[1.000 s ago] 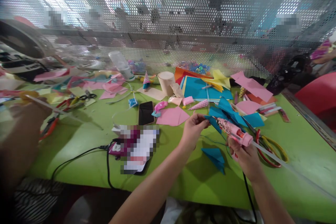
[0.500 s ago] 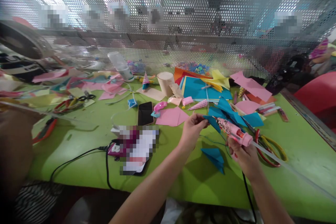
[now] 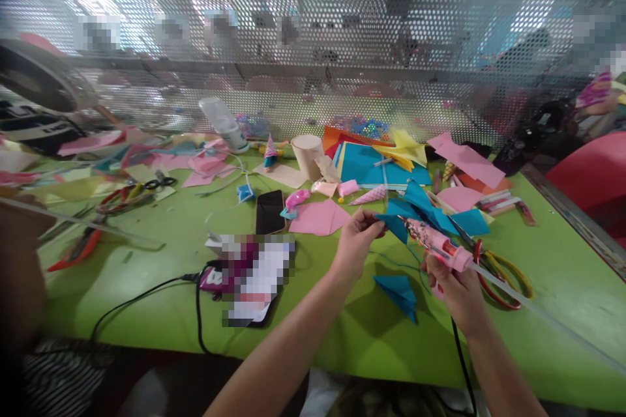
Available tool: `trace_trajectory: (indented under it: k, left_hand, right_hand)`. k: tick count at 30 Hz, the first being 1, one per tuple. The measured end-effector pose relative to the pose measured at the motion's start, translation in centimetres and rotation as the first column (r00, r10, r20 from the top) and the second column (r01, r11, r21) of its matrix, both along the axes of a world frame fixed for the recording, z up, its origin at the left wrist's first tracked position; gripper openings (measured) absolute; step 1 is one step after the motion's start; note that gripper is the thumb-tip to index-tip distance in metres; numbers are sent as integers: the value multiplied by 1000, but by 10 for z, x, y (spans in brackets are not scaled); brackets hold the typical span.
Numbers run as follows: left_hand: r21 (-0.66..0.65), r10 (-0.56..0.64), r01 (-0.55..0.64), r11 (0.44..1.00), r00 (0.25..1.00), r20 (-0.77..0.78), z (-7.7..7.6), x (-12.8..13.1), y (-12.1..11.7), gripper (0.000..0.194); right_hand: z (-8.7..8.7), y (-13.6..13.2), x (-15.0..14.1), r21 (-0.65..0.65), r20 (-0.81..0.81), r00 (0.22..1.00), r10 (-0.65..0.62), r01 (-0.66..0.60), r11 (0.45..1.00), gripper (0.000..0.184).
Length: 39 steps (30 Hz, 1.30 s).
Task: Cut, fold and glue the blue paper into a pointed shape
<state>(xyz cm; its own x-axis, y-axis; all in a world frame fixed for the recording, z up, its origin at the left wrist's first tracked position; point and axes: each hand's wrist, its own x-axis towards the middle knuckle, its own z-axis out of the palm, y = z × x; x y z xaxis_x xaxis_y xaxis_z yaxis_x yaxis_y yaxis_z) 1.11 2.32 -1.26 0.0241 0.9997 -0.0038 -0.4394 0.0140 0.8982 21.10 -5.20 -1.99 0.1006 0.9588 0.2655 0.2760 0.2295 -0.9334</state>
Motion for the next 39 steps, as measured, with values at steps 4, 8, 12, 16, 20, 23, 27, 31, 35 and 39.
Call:
trace_trajectory:
  k: [4,8,12,16,20,23,27,31,35,39]
  left_hand:
    - [8,-5,5,1000,1000,-6,-1,0,0,12]
    - [19,-5,6,1000,1000,-24,-1,0,0,11]
    - [8,3,-3,1000,1000,-14,-1,-1,1,14]
    - [3,4,-4,1000,1000,-18,-2,-1,1,15]
    - [-2,7,-7,1000,1000,-4,-1,-2,1,16]
    - [3,14,-14,1000,1000,-2,1,-2,0,15]
    - [-6,23,-23,1000,1000,-15,4,-3,0,13]
    - [-7,18,-19,1000,1000,-13,5,-3,-1,14]
    - [-11,22,-22,1000,1000,-11,5,-3,0,15]
    - [-8,17,-17,1000,1000,-21,5,-3,0,16]
  right_hand:
    - [3,0,-4,-4,1,1000,5,-5,1000,54]
    - [-1,2,1,9,14,1000,27,-27,1000,53]
    - [-5,2,5,5,14,1000,13,-13,1000,51]
    - [-4,0,4,4,4,1000,-10,10,1000,50]
    - [-1,-1,2,-20,11,1000,4,-4,1000,51]
    - [-1,-2,0,-28,12,1000,-4,5,1000,50]
    - [-3,0,3,-25,7,1000,-10,10,1000,51]
    - [-4,2,6,-15,1,1000,7,-7,1000,53]
    - [-4,-2,3,-29,-10,999,-38,38,999,53]
    - [-2,-4,-1,-41,-11,999,-52,52,998,53]
